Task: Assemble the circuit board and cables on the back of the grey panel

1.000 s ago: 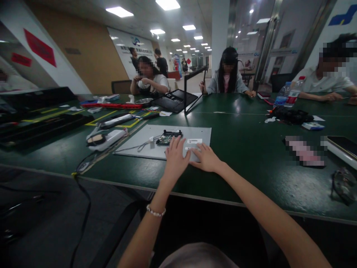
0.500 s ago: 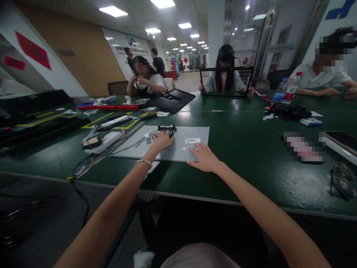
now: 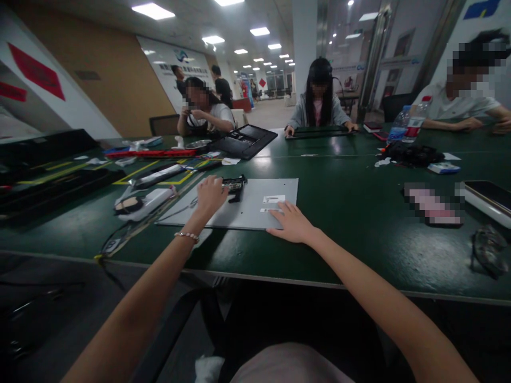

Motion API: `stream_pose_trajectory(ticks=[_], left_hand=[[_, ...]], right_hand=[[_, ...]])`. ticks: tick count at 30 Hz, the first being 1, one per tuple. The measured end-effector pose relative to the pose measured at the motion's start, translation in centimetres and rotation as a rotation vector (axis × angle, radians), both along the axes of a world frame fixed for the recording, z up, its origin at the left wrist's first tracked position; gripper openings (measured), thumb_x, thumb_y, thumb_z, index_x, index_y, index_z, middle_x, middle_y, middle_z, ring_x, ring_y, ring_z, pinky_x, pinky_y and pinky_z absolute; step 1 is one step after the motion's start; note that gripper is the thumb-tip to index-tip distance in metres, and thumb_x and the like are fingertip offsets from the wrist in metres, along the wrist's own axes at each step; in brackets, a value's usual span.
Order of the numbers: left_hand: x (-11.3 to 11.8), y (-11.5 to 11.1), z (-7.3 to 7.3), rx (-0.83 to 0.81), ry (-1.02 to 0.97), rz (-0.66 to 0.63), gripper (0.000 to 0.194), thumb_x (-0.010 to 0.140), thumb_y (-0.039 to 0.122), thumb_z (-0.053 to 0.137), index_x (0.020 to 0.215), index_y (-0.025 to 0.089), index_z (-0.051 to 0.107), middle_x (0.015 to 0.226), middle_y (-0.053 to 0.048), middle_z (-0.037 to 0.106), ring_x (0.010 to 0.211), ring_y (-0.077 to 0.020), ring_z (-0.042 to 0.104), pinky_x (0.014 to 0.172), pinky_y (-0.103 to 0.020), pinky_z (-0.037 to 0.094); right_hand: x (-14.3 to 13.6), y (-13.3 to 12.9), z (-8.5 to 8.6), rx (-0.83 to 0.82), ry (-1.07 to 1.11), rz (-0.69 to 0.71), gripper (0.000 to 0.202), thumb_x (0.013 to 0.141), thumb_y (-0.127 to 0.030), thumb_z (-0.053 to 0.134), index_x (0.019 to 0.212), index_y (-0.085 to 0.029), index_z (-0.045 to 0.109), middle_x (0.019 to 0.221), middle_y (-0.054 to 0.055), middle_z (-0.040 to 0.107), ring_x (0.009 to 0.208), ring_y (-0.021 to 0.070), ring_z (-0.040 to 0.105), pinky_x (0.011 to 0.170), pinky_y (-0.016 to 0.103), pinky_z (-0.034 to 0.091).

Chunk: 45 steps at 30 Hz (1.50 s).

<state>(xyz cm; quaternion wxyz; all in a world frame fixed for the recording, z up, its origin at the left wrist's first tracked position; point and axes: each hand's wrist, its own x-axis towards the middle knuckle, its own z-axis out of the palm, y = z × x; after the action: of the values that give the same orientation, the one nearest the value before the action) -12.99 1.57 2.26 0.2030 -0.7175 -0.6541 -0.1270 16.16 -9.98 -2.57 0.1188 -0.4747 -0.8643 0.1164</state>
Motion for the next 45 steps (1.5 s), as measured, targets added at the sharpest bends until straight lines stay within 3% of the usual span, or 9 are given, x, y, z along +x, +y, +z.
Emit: stream_pose_trajectory(ticks=[3,7,12,17,25,30,35,39,45], left_hand=[[-2.9,-1.1,0.7,0.032,0.133,0.017,0.039,0.091,0.02,0.042,0.123,0.013,0.063,0.139,-0.021,0.054,0.137,-0.0341,0.042,0.107,-0.049,0.033],[-6.2,-1.1,1.0,-0.162,0.196,0.14,0.038,0.09,0.013,0.039,0.113,0.011,0.069,0.111,-0.022,0.069,0.111,-0.0345,0.064,0.092,-0.045,0.046],[-7.4,0.9,2.2,-0.223,0.165,0.189,0.033,0.089,0.015,0.046,0.111,0.012,0.071,0.106,-0.023,0.071,0.104,-0.0356,0.067,0.085,-0.041,0.05],[-6.3,2.7,3.2,-0.305,0.122,0.162,0.038,0.081,0.023,0.054,0.114,0.013,0.071,0.112,-0.022,0.07,0.104,-0.0357,0.066,0.086,-0.042,0.051],[-6.1,3.4,1.7,-0.247,0.188,0.193,0.038,0.083,0.008,0.045,0.109,0.008,0.073,0.108,-0.024,0.07,0.106,-0.0363,0.067,0.086,-0.044,0.052],[-5.8,3.7,3.8,-0.134,0.137,0.164,0.039,0.09,0.004,0.038,0.111,0.005,0.07,0.105,-0.025,0.069,0.105,-0.0372,0.066,0.087,-0.046,0.051],[-3.3,5.8,5.7,-0.053,0.173,0.029,0.044,0.094,0.004,0.031,0.121,0.007,0.064,0.111,-0.021,0.068,0.108,-0.0333,0.065,0.09,-0.044,0.049],[-0.5,8.7,4.4,-0.087,0.194,-0.066,0.044,0.091,0.0,0.031,0.12,0.004,0.065,0.112,-0.023,0.067,0.112,-0.031,0.063,0.093,-0.041,0.048],[1.4,12.3,1.3,-0.267,0.105,-0.025,0.042,0.088,0.003,0.04,0.117,0.009,0.07,0.119,-0.022,0.068,0.114,-0.028,0.063,0.095,-0.034,0.047]], right_hand=[[-0.1,-0.1,0.0,0.016,-0.001,-0.003,0.085,0.093,-0.075,0.032,0.156,-0.017,0.036,0.164,0.017,0.023,0.15,0.0389,0.019,0.121,0.053,0.02],[-0.2,-0.3,0.1,0.024,-0.004,-0.003,0.083,0.094,-0.074,0.031,0.155,-0.018,0.036,0.164,0.015,0.024,0.15,0.0376,0.02,0.121,0.052,0.02],[-0.2,-0.4,0.2,0.017,-0.011,-0.006,0.083,0.094,-0.073,0.031,0.156,-0.017,0.036,0.164,0.016,0.024,0.15,0.0382,0.02,0.121,0.053,0.02],[0.0,-0.2,0.1,-0.004,0.0,0.006,0.085,0.093,-0.075,0.03,0.156,-0.018,0.033,0.165,0.016,0.02,0.151,0.0385,0.017,0.121,0.054,0.02],[0.0,-0.1,0.3,-0.024,0.003,-0.008,0.085,0.093,-0.075,0.032,0.157,-0.021,0.031,0.166,0.011,0.019,0.151,0.0396,0.016,0.121,0.056,0.019],[0.0,0.0,0.1,-0.016,0.013,0.0,0.085,0.093,-0.076,0.031,0.157,-0.02,0.032,0.166,0.011,0.02,0.151,0.0384,0.015,0.121,0.054,0.018],[-0.1,0.1,-0.2,0.005,0.018,-0.001,0.083,0.093,-0.075,0.033,0.156,-0.02,0.035,0.165,0.013,0.022,0.151,0.039,0.017,0.121,0.054,0.018],[0.0,0.2,-0.2,-0.01,0.031,0.002,0.084,0.093,-0.075,0.033,0.156,-0.02,0.034,0.166,0.013,0.019,0.151,0.0391,0.015,0.121,0.054,0.017],[-0.2,0.1,0.5,-0.028,0.009,-0.018,0.085,0.092,-0.076,0.032,0.157,-0.02,0.033,0.166,0.013,0.02,0.151,0.039,0.015,0.121,0.054,0.019]])
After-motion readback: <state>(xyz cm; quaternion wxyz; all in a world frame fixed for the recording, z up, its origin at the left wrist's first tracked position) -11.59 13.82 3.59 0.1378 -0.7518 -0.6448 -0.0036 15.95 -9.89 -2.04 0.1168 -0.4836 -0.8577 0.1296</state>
